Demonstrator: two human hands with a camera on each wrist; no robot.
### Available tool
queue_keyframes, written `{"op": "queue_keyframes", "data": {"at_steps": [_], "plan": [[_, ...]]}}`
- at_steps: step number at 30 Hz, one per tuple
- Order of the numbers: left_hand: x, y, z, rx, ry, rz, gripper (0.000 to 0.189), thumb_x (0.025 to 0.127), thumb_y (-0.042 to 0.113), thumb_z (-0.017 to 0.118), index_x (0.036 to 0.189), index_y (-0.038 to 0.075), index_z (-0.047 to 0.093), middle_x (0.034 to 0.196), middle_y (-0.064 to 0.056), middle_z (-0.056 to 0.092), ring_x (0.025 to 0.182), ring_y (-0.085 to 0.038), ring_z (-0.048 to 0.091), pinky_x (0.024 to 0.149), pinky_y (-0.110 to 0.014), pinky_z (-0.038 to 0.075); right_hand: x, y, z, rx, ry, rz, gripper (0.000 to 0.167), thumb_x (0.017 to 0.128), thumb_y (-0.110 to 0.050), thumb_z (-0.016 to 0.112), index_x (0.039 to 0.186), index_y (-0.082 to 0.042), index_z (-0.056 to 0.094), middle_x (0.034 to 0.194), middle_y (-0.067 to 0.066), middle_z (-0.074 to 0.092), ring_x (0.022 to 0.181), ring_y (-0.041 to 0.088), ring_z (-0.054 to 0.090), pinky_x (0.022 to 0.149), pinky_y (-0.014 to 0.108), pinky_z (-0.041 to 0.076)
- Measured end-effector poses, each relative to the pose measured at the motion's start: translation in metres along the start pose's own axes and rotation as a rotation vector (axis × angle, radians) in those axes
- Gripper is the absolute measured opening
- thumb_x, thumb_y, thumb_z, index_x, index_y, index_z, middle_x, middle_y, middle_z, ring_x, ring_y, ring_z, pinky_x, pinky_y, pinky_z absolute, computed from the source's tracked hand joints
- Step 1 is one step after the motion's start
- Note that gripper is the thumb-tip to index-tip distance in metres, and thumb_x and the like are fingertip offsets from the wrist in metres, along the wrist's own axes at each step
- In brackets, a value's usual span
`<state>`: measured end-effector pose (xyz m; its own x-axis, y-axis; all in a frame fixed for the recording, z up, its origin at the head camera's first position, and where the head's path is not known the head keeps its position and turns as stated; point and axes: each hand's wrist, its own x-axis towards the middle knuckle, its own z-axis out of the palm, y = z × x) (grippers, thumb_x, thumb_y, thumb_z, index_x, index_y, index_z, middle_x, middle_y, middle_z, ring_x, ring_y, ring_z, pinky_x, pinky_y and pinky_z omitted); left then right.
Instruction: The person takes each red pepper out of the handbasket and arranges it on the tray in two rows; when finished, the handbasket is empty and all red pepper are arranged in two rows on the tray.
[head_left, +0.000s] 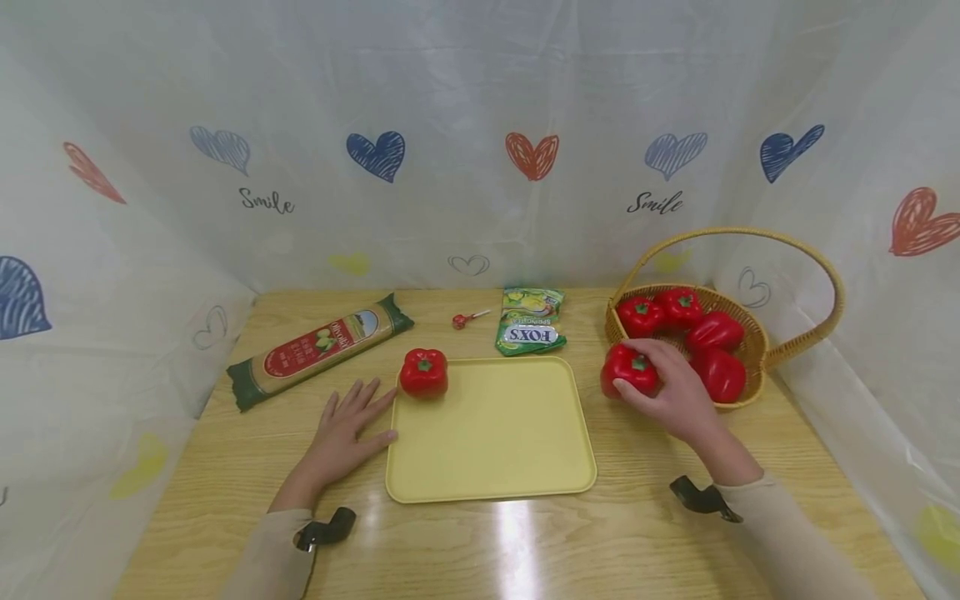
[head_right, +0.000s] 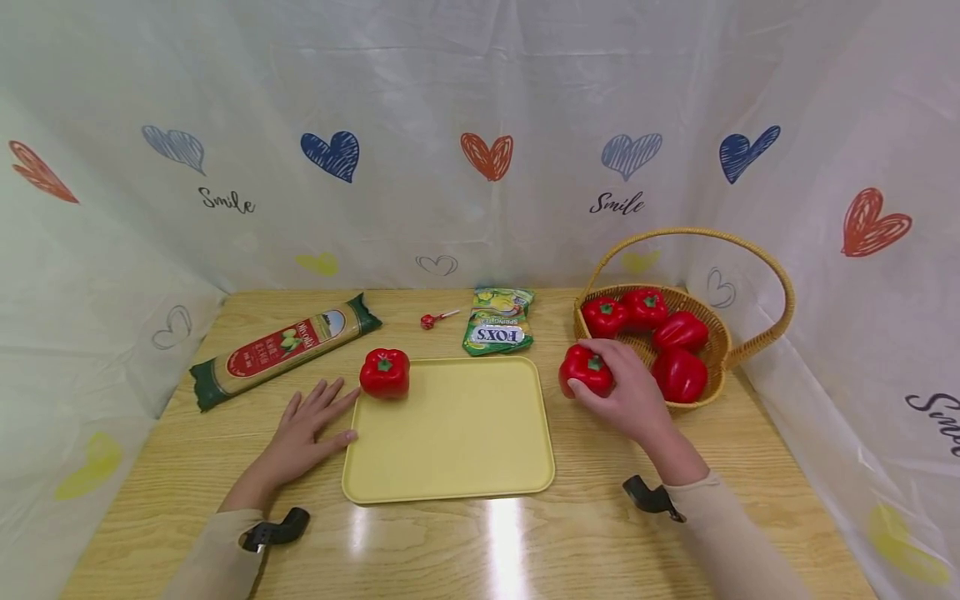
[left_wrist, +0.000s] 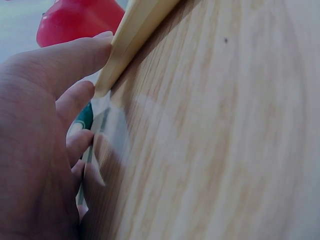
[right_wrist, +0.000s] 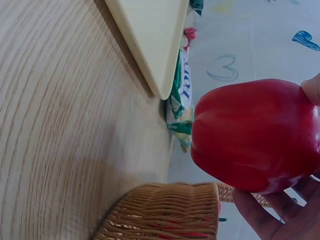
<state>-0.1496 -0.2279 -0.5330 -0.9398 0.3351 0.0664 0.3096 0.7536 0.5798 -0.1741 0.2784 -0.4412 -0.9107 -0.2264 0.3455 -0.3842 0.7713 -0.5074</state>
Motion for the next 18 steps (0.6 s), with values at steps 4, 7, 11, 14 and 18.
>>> {"op": "queue_keyframes", "data": {"at_steps": [4,7,11,14,18], "plan": [[0.0,0.001,-0.001,-0.003,0.001,-0.001,0.067,0.098,0.048,0.063,0.157,0.024,0.044,0.166,-0.016,0.026,0.154,-0.044,0.01,0.121,-0.063,-0.006,0.0,-0.001,0.003,-0.002,-0.009,0.003,0.059,0.083,-0.024,0.082,0.136,-0.011,0.059,0.135,0.017,0.058,0.124,0.038,0.051,0.09,0.066,0.053],[0.0,0.002,-0.001,-0.007,0.0,-0.004,0.067,0.098,0.048,0.064,0.156,0.024,0.044,0.166,-0.016,0.026,0.154,-0.044,0.01,0.121,-0.063,-0.006,0.0,-0.002,0.005,0.008,-0.012,0.001,0.058,0.084,-0.024,0.082,0.136,-0.011,0.059,0.135,0.016,0.058,0.123,0.038,0.052,0.09,0.065,0.053],[0.0,0.003,-0.002,-0.009,-0.001,-0.005,0.067,0.098,0.048,0.064,0.156,0.024,0.044,0.166,-0.016,0.026,0.154,-0.044,0.01,0.121,-0.063,-0.006,0.001,-0.003,0.009,0.02,-0.019,-0.001,0.058,0.084,-0.024,0.082,0.136,-0.01,0.06,0.134,0.016,0.059,0.122,0.038,0.053,0.09,0.065,0.054],[0.0,0.003,-0.001,-0.009,-0.001,-0.004,0.067,0.097,0.048,0.064,0.156,0.023,0.044,0.166,-0.016,0.026,0.154,-0.044,0.01,0.121,-0.063,-0.006,0.001,-0.004,0.013,0.017,-0.024,-0.005,0.058,0.084,-0.024,0.082,0.136,-0.01,0.059,0.134,0.017,0.059,0.122,0.038,0.053,0.089,0.065,0.054],[0.0,0.003,-0.001,-0.01,0.002,-0.003,0.067,0.097,0.047,0.065,0.156,0.022,0.044,0.166,-0.016,0.026,0.154,-0.044,0.01,0.121,-0.062,-0.005,0.003,-0.007,0.017,0.021,-0.028,-0.007,0.058,0.083,-0.024,0.082,0.135,-0.009,0.06,0.135,0.019,0.059,0.122,0.04,0.053,0.091,0.065,0.053]]}}
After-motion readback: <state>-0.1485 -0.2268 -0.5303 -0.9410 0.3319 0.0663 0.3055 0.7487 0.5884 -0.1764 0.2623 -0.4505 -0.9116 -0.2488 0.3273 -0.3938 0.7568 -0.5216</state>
